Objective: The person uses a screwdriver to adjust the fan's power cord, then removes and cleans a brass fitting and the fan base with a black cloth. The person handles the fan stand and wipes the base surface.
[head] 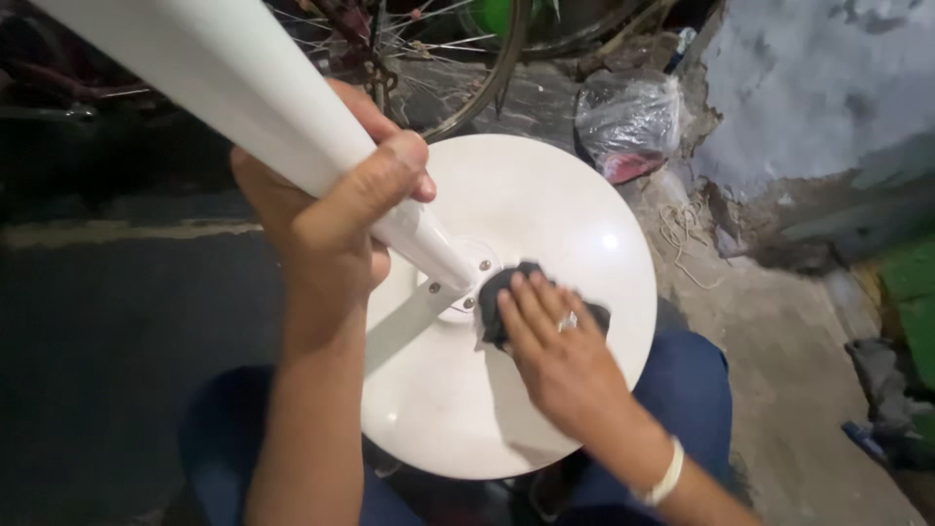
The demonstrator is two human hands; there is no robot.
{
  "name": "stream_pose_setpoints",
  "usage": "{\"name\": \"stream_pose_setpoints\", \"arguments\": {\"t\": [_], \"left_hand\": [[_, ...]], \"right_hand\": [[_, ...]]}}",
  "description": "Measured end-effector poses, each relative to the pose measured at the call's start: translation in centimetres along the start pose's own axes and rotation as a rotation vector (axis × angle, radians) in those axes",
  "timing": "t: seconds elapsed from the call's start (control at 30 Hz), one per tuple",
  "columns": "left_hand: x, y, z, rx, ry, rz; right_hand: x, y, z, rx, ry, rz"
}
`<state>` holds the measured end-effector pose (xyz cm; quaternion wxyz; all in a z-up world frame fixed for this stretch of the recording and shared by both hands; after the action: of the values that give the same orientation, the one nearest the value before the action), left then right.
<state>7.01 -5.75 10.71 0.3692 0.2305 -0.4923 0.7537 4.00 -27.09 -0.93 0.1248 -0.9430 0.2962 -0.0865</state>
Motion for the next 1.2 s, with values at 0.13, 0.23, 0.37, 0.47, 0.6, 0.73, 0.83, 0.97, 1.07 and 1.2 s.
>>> {"name": "stream_pose_setpoints", "arguments": {"t": [0.13, 0.23, 0.37, 0.47, 0.6, 0.73, 0.83, 0.97, 1.07, 1.2], "left_hand": [[-0.3, 0.2, 0.1, 0.015, -0.07, 0.005], [-0.8, 0.2, 0.0, 0.012, -0.043, -0.012], [-0.8, 0.3, -0.4, -0.03, 0.086, -0.04], [-0.8, 0.4, -0.7, -0.023, 0.128, -0.024], [-1.1, 0.3, -0.7, 0.007, 0.139, 0.005], [-1.8, 0.7, -1.5, 0.004, 0.071, -0.025], [-2.2, 0.8, -1.9, -0.009, 0.102, -0.052], [-2.4, 0.2, -2.5, -0.044, 0.178, -0.046], [-2.6, 0.1, -2.9, -0.066, 0.257, -0.065], [-2.7, 0.2, -3.1, -0.072, 0.287, -0.085]], "right_hand": [[-5.1, 4.6, 2.1, 0.001, -0.085, -0.16], [-6.0, 6.8, 2.8, 0.028, -0.187, -0.223], [-1.3, 6.2, 1.1, 0.148, -0.109, -0.067], [3.6, 5.5, -0.7, 0.159, -0.003, 0.104], [2.8, 5.9, -0.5, 0.189, 0.047, 0.136], [-4.1, 7.7, 2.8, 0.031, -0.118, -0.015], [-5.6, 8.1, 3.5, 0.077, -0.145, -0.222], [-1.2, 6.7, 1.2, 0.135, -0.152, -0.089], [2.6, 5.1, -1.2, 0.153, -0.058, 0.036], [4.6, 3.7, -2.2, 0.171, 0.009, 0.147]]}}
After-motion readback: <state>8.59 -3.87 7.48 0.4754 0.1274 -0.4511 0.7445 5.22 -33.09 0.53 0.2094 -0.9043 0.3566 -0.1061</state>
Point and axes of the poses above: each hand's wrist, its own y-axis away from the middle knuckle, its own z-axis out of the palm, x = y × z, the point moved 4 cm from there along -y, towards the middle knuckle, and after that the axes turned 8 degrees about -z, right-handed, at the moved point
